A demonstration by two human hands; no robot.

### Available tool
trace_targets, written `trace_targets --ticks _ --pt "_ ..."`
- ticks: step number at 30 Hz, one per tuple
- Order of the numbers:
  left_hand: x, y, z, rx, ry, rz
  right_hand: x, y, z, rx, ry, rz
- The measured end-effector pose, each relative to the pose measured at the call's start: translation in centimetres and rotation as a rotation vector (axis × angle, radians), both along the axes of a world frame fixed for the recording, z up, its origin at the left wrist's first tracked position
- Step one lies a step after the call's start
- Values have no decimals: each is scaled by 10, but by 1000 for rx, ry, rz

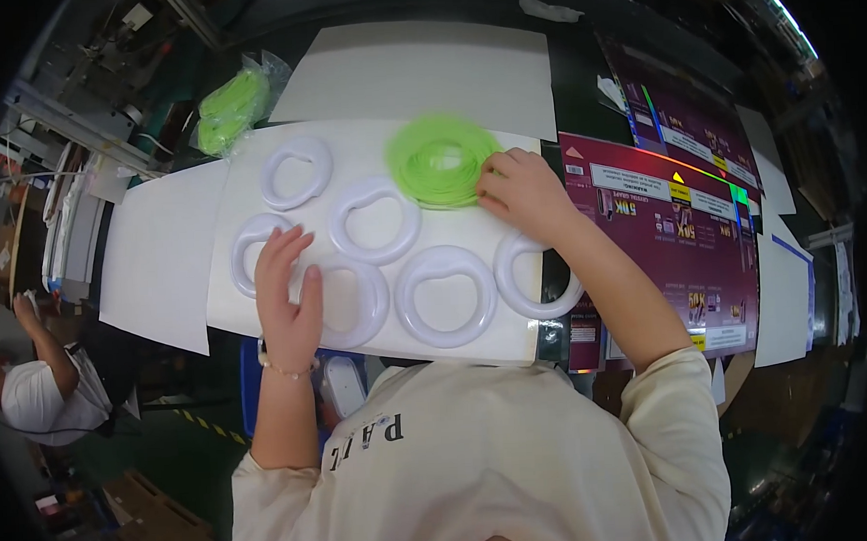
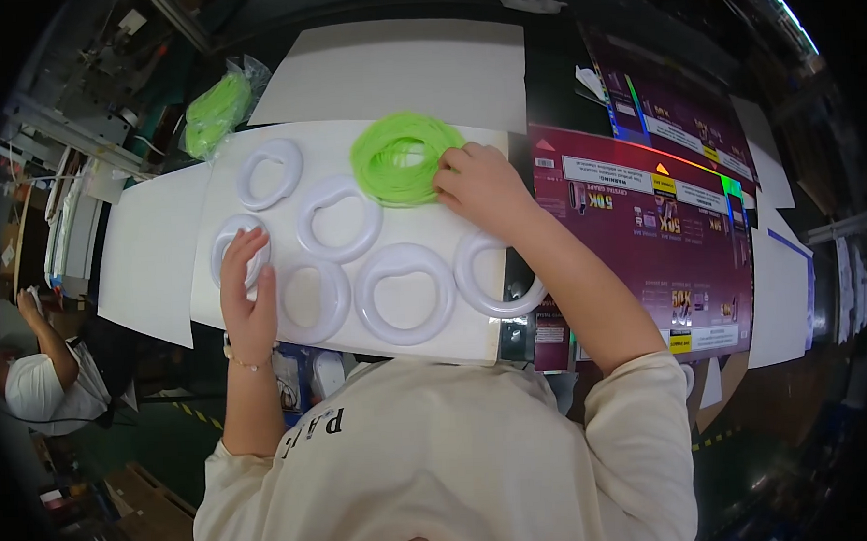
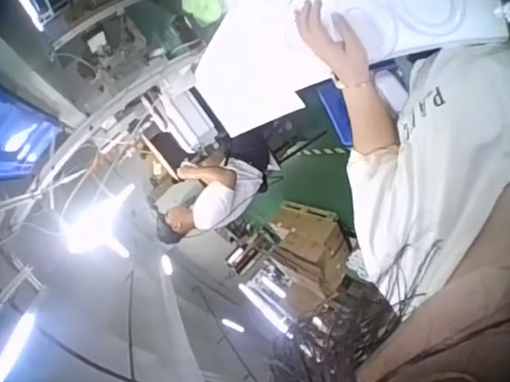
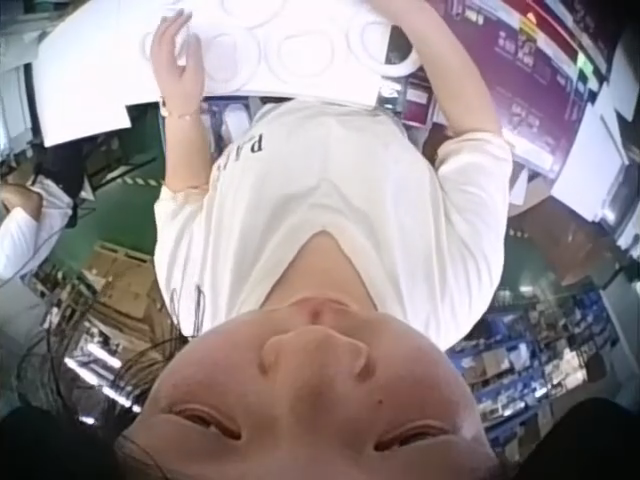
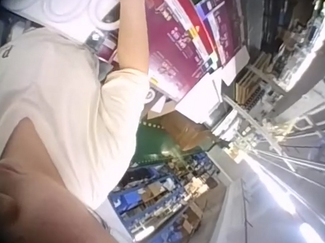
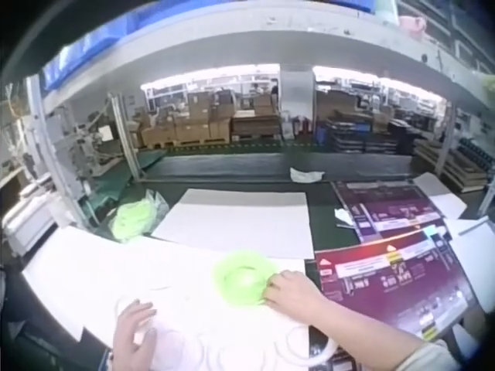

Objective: Assembling circular light components by placing green light strips into white plastic frames and organizing them into trays and boxes.

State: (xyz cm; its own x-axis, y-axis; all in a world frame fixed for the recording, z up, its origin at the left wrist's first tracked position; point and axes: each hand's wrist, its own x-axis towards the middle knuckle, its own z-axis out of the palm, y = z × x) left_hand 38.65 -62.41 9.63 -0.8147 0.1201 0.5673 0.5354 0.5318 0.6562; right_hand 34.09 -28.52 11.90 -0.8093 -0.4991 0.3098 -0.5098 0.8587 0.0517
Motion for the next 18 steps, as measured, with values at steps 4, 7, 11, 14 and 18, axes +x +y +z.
trace_targets --ticks 4,7,11,14,18 --pt "-33 42 21 -143 77 -219 1 -2 9 -218 11 65" --pt "-55 87 20 -117 153 -282 9 -22 24 -301 31 34" --pt "-54 120 35 -184 117 -369 34 -31 42 -440 74 -50" --pt "-46 128 41 -6 -49 -474 55 -27 53 -568 42 -118" --pt "-37 132 38 307 -242 -576 78 -17 62 -694 -120 -188"
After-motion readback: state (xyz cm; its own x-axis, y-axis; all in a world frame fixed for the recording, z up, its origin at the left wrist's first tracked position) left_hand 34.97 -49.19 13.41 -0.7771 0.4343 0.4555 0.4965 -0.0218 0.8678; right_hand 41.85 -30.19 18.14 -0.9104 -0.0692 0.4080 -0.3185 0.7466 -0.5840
